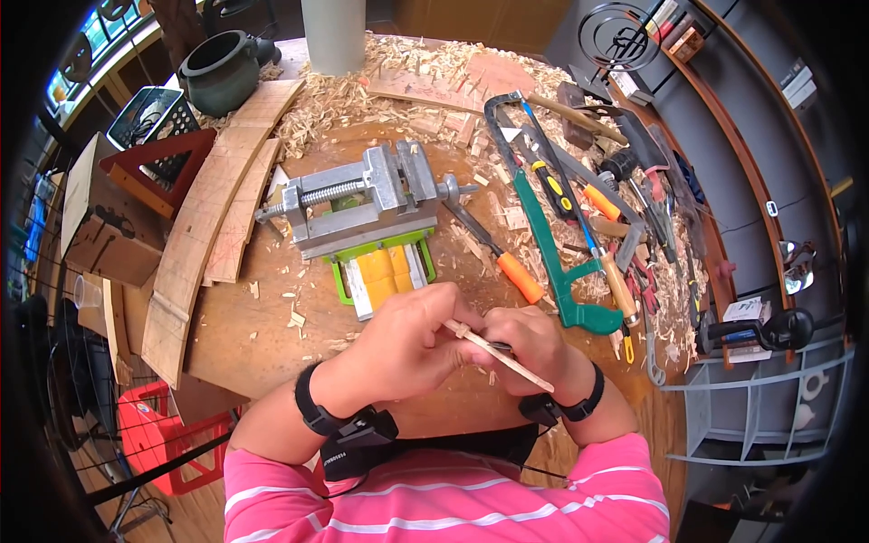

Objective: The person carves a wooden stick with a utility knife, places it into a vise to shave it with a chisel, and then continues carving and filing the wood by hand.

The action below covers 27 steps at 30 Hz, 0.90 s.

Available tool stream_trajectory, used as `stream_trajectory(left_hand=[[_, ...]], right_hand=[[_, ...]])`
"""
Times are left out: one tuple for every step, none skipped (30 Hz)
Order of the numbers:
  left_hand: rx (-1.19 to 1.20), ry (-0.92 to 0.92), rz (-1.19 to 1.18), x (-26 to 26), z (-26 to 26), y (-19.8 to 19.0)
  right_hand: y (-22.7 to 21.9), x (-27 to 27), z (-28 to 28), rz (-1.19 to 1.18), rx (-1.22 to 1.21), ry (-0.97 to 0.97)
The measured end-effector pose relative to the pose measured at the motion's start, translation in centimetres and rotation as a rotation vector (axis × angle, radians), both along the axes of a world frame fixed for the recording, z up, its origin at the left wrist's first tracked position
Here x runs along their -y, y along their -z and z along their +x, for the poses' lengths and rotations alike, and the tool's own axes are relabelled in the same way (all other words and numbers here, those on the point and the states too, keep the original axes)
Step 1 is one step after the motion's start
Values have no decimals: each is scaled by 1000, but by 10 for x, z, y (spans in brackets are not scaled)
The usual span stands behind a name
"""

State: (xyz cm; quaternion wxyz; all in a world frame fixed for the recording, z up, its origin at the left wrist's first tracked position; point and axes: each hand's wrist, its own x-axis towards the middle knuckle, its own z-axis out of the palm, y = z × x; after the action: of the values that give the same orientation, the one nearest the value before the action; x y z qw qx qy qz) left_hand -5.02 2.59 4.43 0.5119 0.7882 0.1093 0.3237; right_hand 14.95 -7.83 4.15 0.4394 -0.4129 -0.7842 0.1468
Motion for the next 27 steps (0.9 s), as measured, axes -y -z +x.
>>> stream_trajectory(left_hand=[[1,-2,-2,0,-1,0],[-46,0,6,0,-2,-1],[-93,3,16,0,-3,-3],[-94,2,13,0,-3,-4],[-103,2,28,0,-4,-6],[-113,2,44,0,-3,-6],[-114,1,42,0,-3,-6],[-112,-3,45,0,-3,-5],[-110,-8,49,0,-3,-4],[-112,-8,50,0,-3,-4],[-112,-16,38,1,-2,-3],[-113,-25,24,1,-2,-3],[-115,-26,26,1,-2,-4],[-173,-31,104,1,-2,-5],[-234,-35,182,2,-2,-6],[-238,-32,184,3,-1,-3],[-165,-39,126,4,2,1],[-89,-48,67,4,3,3],[-88,-48,69,4,1,1],[-49,-27,53,2,1,-2],[-10,-7,32,0,1,-4],[-5,-7,29,-1,1,-2],[4,10,38,-3,1,0],[10,27,46,-4,0,2],[10,25,47,-4,-1,1],[-6,30,23,-3,-1,0],[-22,36,0,-3,-1,-1]], right_hand=[[-1,0,0,-27,20,5],[-1,1,0,-31,20,2],[-1,1,0,-27,39,10],[-1,1,0,-22,57,18],[0,1,-1,-25,55,17],[0,0,-1,-4,65,26],[0,-1,-1,17,74,34],[0,-1,-1,18,73,34],[-1,0,-2,7,73,42],[-2,0,-2,-2,72,51],[-3,0,-2,0,71,51],[-3,0,-3,-2,75,55],[-3,0,-3,-3,79,59],[-3,0,-2,-1,77,59],[-2,0,-1,-38,136,73],[-1,1,-1,-76,195,89],[-1,0,-3,-73,192,90],[-2,-1,-6,-31,97,78],[-2,-2,-7,11,4,68],[-2,-3,-7,17,11,71],[-1,-3,-6,18,-9,52],[1,-3,-6,15,-32,31],[1,-3,-5,13,-29,29],[0,-4,-4,6,-35,3],[0,-5,-3,2,-42,-21],[1,-5,-2,2,-42,-21],[1,-5,-1,1,-19,-17]])
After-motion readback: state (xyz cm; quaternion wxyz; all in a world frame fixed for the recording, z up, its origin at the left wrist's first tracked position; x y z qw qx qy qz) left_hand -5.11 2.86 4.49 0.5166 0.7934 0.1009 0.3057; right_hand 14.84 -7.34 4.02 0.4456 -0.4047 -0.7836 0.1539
